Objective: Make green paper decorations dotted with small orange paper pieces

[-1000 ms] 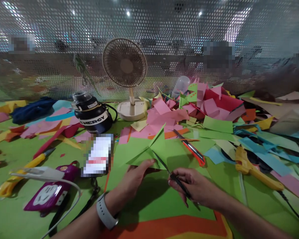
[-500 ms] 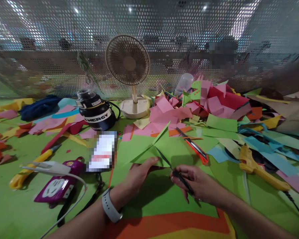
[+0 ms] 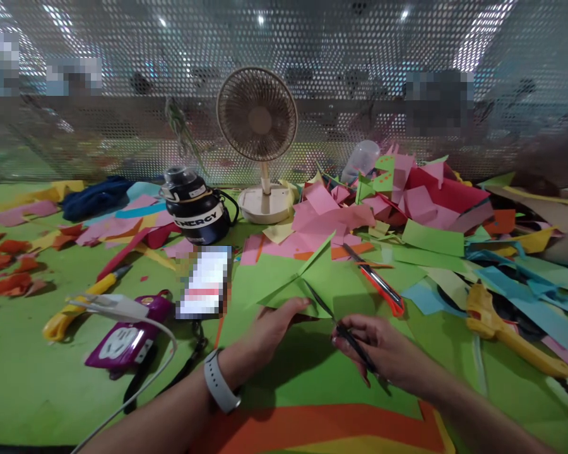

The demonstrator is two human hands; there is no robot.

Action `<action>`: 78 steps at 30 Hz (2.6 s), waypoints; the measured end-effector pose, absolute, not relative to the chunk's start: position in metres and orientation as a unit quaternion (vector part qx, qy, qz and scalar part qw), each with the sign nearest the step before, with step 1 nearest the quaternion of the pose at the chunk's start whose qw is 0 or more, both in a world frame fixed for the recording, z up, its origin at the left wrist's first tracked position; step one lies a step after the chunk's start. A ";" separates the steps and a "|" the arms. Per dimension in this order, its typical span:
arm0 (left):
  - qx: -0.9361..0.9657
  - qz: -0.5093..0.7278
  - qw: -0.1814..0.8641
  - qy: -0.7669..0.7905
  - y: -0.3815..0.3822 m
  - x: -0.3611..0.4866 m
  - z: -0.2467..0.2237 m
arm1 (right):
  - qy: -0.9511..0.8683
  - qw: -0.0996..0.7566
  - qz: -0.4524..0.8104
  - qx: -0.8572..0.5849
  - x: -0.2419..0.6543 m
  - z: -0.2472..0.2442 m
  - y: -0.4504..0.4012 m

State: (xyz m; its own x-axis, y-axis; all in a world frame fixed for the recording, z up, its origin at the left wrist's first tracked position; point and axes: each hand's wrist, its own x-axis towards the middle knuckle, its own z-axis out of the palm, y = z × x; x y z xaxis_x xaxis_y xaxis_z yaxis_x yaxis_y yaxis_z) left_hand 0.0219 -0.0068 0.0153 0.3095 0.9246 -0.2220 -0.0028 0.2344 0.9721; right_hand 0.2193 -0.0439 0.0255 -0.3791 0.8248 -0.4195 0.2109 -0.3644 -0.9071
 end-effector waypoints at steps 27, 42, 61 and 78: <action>0.356 0.387 0.670 0.525 -0.002 0.030 0.016 | -0.538 0.187 0.635 -0.522 0.222 0.032 -0.042; 0.283 0.533 0.669 0.433 0.013 0.033 0.007 | -0.464 0.682 0.241 -0.512 0.299 0.101 -0.071; 0.306 0.465 0.678 0.480 0.005 0.037 0.022 | -0.583 0.124 0.024 -0.803 0.333 0.061 -0.047; 0.357 0.315 0.741 0.473 -0.020 0.045 0.031 | -0.845 0.185 -0.156 -0.478 0.287 0.044 -0.046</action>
